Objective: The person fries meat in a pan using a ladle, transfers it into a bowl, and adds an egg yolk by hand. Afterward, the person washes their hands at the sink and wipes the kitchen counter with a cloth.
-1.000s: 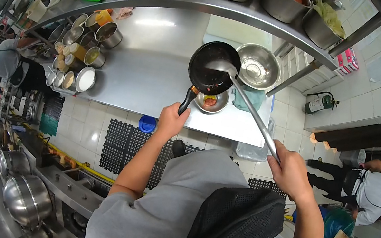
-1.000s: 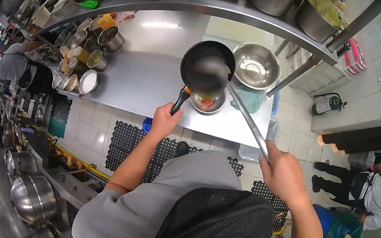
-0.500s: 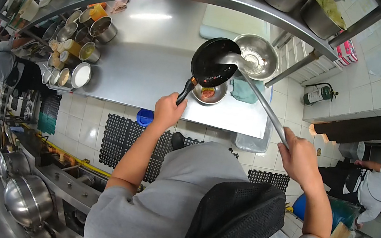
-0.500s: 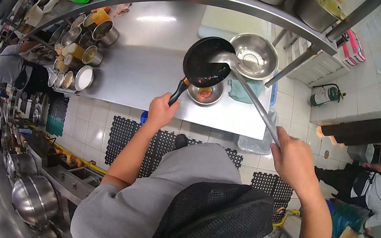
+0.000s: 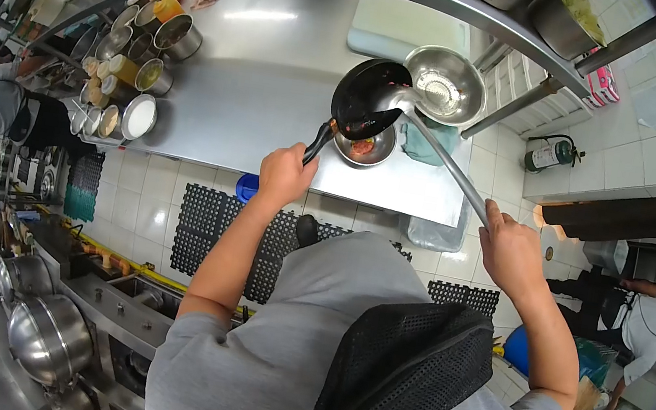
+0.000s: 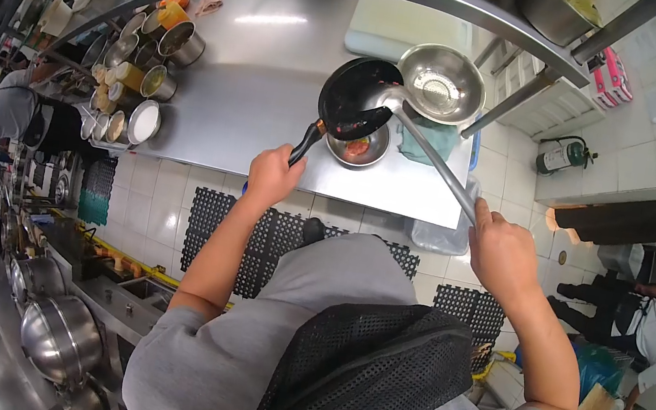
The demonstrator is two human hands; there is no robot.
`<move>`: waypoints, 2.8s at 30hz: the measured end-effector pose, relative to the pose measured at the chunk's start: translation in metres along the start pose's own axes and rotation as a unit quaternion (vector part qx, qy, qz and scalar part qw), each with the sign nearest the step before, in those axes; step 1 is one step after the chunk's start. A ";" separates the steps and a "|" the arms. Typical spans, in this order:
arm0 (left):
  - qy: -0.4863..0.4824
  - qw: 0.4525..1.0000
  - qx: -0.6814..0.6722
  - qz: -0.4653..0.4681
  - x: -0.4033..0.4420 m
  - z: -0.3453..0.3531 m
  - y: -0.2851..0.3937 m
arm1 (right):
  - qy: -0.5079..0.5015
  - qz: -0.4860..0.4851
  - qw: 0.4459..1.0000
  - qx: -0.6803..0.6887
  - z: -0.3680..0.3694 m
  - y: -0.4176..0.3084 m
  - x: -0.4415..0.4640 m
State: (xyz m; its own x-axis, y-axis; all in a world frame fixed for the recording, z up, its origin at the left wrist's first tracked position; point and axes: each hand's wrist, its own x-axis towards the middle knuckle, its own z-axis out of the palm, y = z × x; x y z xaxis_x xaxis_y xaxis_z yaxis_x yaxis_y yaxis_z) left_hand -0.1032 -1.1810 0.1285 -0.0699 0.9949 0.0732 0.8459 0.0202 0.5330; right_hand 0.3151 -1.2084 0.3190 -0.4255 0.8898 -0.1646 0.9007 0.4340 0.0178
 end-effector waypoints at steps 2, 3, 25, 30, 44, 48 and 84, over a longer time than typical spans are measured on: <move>0.001 1.000 0.002 -0.001 0.000 0.002 0.000 | -0.008 -0.002 1.000 0.010 0.001 0.000 0.000; 0.010 1.000 0.010 0.006 0.000 0.003 0.001 | -0.012 -0.009 0.999 0.029 0.004 0.000 0.000; 0.067 0.995 0.069 0.035 0.005 0.018 0.001 | -0.249 0.110 0.799 0.535 -0.029 0.015 0.010; 0.063 0.996 0.052 0.025 0.004 0.024 -0.001 | -0.229 0.096 0.853 0.459 -0.031 0.019 0.002; 0.084 0.996 0.002 0.043 -0.005 0.043 -0.040 | -0.159 0.070 0.901 0.398 -0.024 0.012 -0.022; 0.091 0.993 -0.003 0.073 -0.006 0.047 -0.039 | -0.127 0.051 0.901 0.411 -0.020 0.007 -0.026; -0.013 0.989 -0.038 -0.140 -0.031 -0.021 0.008 | -0.029 0.049 0.921 0.384 0.061 -0.010 0.001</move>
State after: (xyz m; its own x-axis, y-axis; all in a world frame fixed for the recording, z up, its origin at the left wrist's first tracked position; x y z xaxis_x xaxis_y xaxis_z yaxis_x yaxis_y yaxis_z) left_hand -0.1049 -1.2133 0.1482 -0.2813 0.9536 -0.1075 0.7532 0.2888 0.5910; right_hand 0.3114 -1.2202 0.2585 -0.3544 0.9005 -0.2522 0.7396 0.1049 -0.6648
